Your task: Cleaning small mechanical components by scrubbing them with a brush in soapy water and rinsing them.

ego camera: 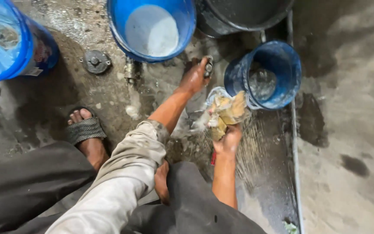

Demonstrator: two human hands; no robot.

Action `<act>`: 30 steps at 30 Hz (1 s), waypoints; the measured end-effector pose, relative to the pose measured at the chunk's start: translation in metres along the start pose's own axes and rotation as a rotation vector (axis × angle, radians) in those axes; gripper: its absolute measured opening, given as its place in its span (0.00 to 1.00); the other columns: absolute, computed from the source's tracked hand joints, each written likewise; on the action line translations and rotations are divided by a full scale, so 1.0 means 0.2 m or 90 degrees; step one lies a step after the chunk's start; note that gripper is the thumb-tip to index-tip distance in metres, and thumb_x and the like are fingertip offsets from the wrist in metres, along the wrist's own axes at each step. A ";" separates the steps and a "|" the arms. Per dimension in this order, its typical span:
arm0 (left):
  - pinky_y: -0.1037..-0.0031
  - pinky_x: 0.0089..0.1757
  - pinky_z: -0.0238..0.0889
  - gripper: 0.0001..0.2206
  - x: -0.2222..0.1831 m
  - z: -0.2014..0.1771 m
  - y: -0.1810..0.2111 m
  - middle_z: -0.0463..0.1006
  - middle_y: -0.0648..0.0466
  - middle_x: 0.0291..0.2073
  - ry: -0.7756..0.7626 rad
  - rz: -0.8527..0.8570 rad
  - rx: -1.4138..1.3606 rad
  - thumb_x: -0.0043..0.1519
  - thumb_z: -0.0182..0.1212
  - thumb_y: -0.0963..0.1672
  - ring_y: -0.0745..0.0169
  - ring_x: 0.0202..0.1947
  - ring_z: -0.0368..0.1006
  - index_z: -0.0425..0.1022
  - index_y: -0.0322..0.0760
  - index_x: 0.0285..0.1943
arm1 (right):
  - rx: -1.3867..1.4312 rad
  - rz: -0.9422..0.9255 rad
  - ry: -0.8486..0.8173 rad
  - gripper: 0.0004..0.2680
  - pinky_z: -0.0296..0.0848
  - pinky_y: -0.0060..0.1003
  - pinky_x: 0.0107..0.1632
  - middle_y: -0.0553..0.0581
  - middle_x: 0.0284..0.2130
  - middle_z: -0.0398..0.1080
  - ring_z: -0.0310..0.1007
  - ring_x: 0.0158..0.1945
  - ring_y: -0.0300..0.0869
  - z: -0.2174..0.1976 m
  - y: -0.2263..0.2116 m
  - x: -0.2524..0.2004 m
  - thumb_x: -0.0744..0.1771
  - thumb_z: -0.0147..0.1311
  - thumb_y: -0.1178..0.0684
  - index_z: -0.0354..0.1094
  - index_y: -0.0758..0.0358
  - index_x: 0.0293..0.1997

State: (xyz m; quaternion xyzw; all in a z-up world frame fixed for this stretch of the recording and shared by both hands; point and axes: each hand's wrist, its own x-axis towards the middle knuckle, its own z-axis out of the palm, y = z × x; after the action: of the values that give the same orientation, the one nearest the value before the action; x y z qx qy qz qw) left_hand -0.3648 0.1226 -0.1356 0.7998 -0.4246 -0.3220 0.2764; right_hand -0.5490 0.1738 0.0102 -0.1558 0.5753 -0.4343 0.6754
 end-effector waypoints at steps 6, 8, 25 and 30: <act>0.47 0.54 0.67 0.33 -0.19 -0.20 -0.09 0.71 0.29 0.54 -0.140 0.141 -0.015 0.57 0.68 0.46 0.28 0.54 0.74 0.56 0.47 0.71 | -0.043 -0.188 -0.243 0.10 0.75 0.61 0.61 0.74 0.60 0.67 0.73 0.60 0.59 0.38 -0.15 0.11 0.71 0.49 0.50 0.71 0.57 0.58; 0.46 0.55 0.66 0.30 -0.28 -0.25 -0.16 0.71 0.29 0.56 -0.232 0.159 0.072 0.59 0.66 0.46 0.28 0.55 0.74 0.60 0.47 0.71 | -0.168 -0.227 -0.402 0.16 0.79 0.61 0.58 0.70 0.55 0.70 0.76 0.56 0.56 0.44 -0.15 0.30 0.68 0.59 0.61 0.63 0.58 0.64; 0.62 0.37 0.83 0.44 -0.44 -0.99 -0.09 0.59 0.27 0.65 0.236 -0.267 -0.948 0.61 0.54 0.39 0.36 0.44 0.78 0.21 0.56 0.76 | -0.768 -0.689 -0.758 0.23 0.72 0.42 0.49 0.63 0.45 0.70 0.71 0.43 0.52 1.47 -0.08 0.11 0.60 0.47 0.67 0.69 0.60 0.63; 0.56 0.45 0.84 0.43 -0.62 -0.78 -0.07 0.59 0.28 0.66 0.243 -0.198 -0.783 0.60 0.50 0.39 0.34 0.49 0.79 0.20 0.55 0.76 | -1.049 -0.612 -0.647 0.14 0.71 0.52 0.43 0.63 0.40 0.63 0.71 0.38 0.59 1.21 0.29 0.56 0.63 0.55 0.59 0.74 0.52 0.53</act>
State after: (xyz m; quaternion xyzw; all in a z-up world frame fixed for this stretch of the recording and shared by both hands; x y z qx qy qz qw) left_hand -0.2942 0.2616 -0.0104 0.5910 0.0138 -0.3944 0.7035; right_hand -0.3089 0.0521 -0.0331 -0.9334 0.2216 -0.0179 0.2816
